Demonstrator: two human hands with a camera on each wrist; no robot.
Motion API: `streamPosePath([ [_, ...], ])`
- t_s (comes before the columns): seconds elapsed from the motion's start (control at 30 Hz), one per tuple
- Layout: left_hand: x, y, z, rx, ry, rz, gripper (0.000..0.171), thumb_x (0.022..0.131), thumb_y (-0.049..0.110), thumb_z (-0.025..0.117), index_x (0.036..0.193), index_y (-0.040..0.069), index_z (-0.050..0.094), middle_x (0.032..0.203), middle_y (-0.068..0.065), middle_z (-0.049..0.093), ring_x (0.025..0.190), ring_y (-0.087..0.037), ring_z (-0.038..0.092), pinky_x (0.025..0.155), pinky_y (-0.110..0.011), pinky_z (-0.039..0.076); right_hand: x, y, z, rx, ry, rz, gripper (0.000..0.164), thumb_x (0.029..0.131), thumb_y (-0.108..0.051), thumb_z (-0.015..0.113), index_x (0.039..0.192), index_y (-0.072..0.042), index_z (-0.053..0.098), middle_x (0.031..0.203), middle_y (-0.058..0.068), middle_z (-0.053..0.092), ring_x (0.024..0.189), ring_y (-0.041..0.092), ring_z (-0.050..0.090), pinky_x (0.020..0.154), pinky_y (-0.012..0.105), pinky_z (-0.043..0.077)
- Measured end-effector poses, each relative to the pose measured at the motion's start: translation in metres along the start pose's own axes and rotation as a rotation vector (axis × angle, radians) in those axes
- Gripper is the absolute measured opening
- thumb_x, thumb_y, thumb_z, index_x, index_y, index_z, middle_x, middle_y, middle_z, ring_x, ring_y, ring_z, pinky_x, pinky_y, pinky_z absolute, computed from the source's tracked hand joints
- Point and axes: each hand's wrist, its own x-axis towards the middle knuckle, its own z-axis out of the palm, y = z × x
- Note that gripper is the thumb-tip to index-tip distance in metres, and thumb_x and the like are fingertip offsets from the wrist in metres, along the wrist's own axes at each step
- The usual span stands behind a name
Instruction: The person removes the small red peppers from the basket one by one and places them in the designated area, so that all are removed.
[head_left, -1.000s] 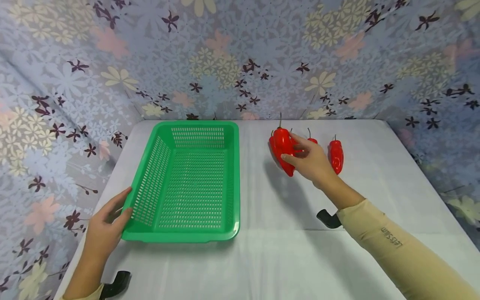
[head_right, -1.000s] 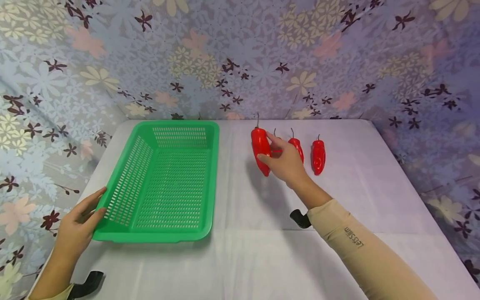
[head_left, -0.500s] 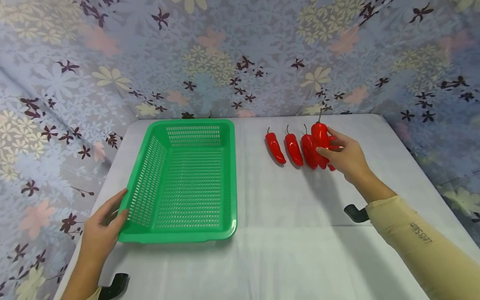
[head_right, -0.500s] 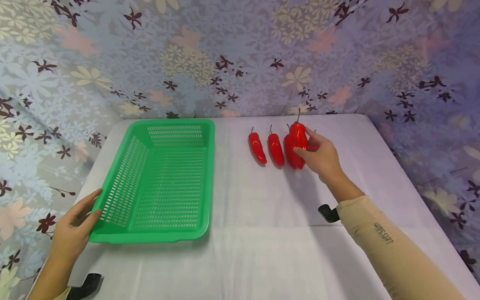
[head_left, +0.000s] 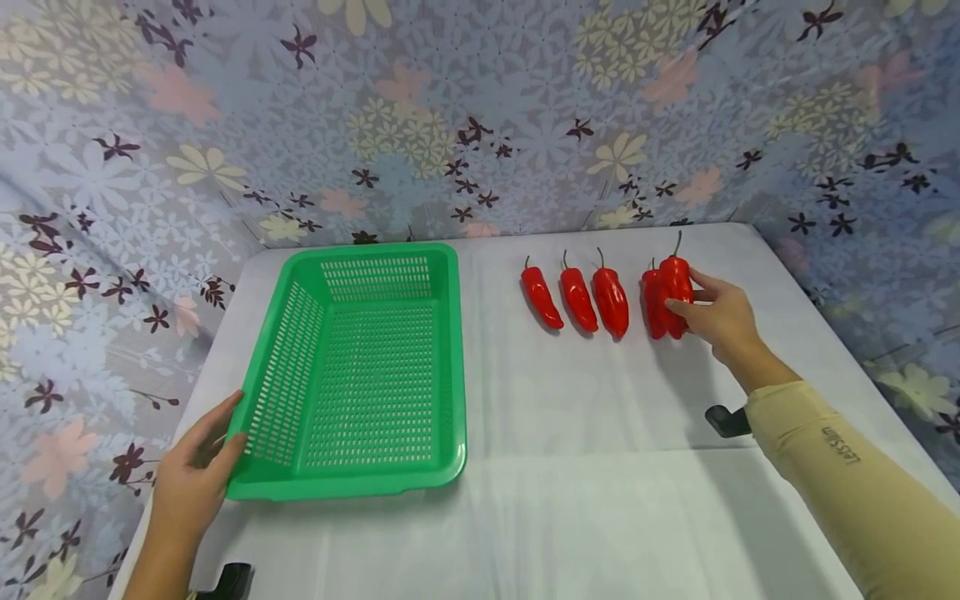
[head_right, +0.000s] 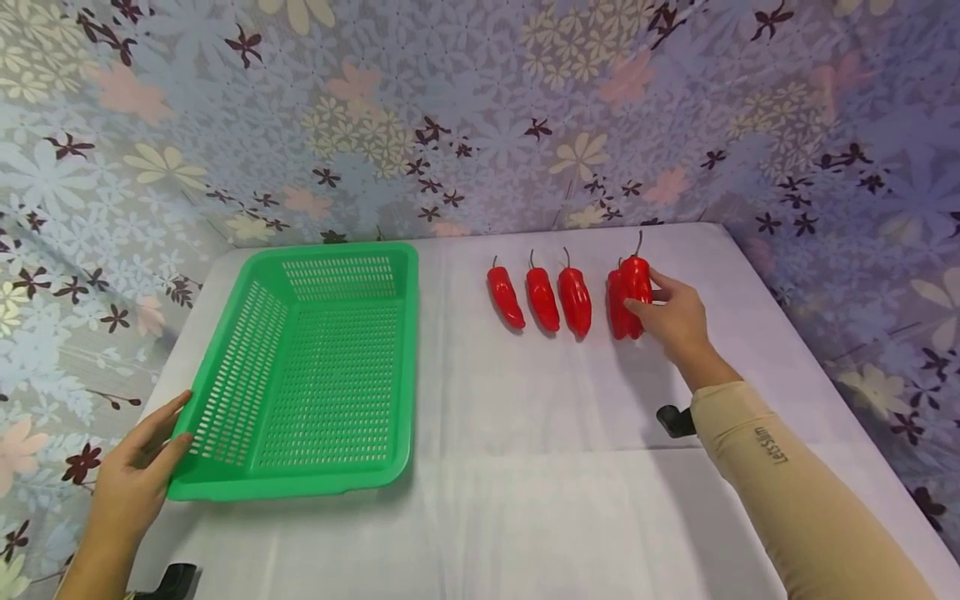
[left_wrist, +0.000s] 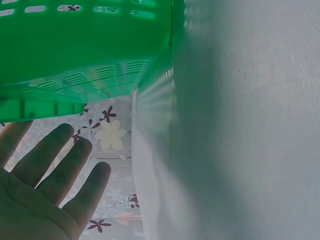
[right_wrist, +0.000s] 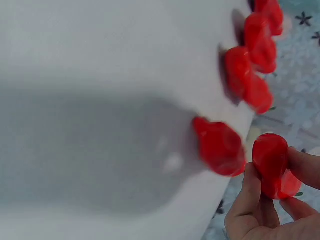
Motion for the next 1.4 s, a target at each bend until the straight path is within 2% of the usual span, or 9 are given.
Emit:
streamPosePath([
  [0.17,-0.002,0.0,-0.001,0.006,0.016,0.021,0.047,0.1,0.016,0.065,0.146,0.023,0.057,0.14,-0.011,0.059,0.115,0.01,0.05,0.093,-0.01,0.042,0.008,0.014,0.0,-0.011,0.007,0.057,0.081,0.099,-0.023,0.065,0.162,-0.021,0.014,0.155,0.031,0.029,0.138,0.049,0.035,0.1,0.055,0.047],
  [0.37,-0.002,0.001,0.0,0.015,0.022,0.033,0.047,0.1,0.015,0.064,0.146,0.023,0.057,0.14,-0.01,0.059,0.117,0.01,0.048,0.097,-0.013,0.042,0.017,0.026,0.0,-0.027,0.031,0.111,0.079,0.1,-0.022,0.063,0.162,-0.022,0.014,0.157,0.03,0.028,0.138,0.048,0.036,0.102,0.054,0.046],
  [0.63,-0.003,0.002,-0.001,-0.007,0.021,0.053,0.048,0.099,0.013,0.065,0.146,0.02,0.057,0.139,-0.014,0.059,0.115,0.01,0.05,0.093,-0.009,0.041,0.025,0.035,-0.007,-0.023,0.038,0.138,0.076,0.102,-0.02,0.06,0.162,-0.019,0.014,0.156,0.032,0.027,0.138,0.049,0.034,0.104,0.056,0.044],
  [0.87,-0.002,0.001,0.0,-0.009,0.023,0.067,0.048,0.099,0.012,0.066,0.145,0.02,0.057,0.138,-0.013,0.06,0.115,0.01,0.05,0.093,-0.01,0.041,0.03,0.048,-0.009,-0.092,0.003,0.167,0.076,0.101,-0.02,0.059,0.162,-0.015,0.014,0.155,0.034,0.027,0.137,0.052,0.034,0.104,0.057,0.042],
  [1.2,-0.002,0.001,0.0,0.009,0.026,0.059,0.048,0.099,0.013,0.065,0.145,0.021,0.057,0.138,-0.012,0.06,0.114,0.012,0.049,0.092,-0.009,0.041,0.034,0.052,-0.002,-0.148,-0.003,0.166,0.075,0.102,-0.019,0.059,0.161,-0.011,0.014,0.155,0.034,0.026,0.138,0.052,0.032,0.105,0.058,0.041],
  [1.3,-0.002,0.001,0.0,0.014,0.025,0.056,0.048,0.099,0.013,0.065,0.145,0.022,0.057,0.138,-0.012,0.06,0.113,0.012,0.049,0.092,-0.009,0.041,0.031,0.052,0.0,-0.142,0.033,0.144,0.079,0.101,-0.027,0.06,0.162,-0.012,0.011,0.158,0.032,0.021,0.142,0.051,0.026,0.106,0.059,0.04],
  [1.4,-0.001,0.001,0.0,0.012,0.023,0.055,0.048,0.099,0.013,0.065,0.145,0.023,0.057,0.139,-0.011,0.06,0.114,0.011,0.049,0.092,-0.01,0.041,0.029,0.05,0.0,-0.095,0.121,0.099,0.092,0.097,-0.047,0.061,0.162,-0.02,0.002,0.164,0.027,0.007,0.148,0.047,0.012,0.109,0.062,0.033],
])
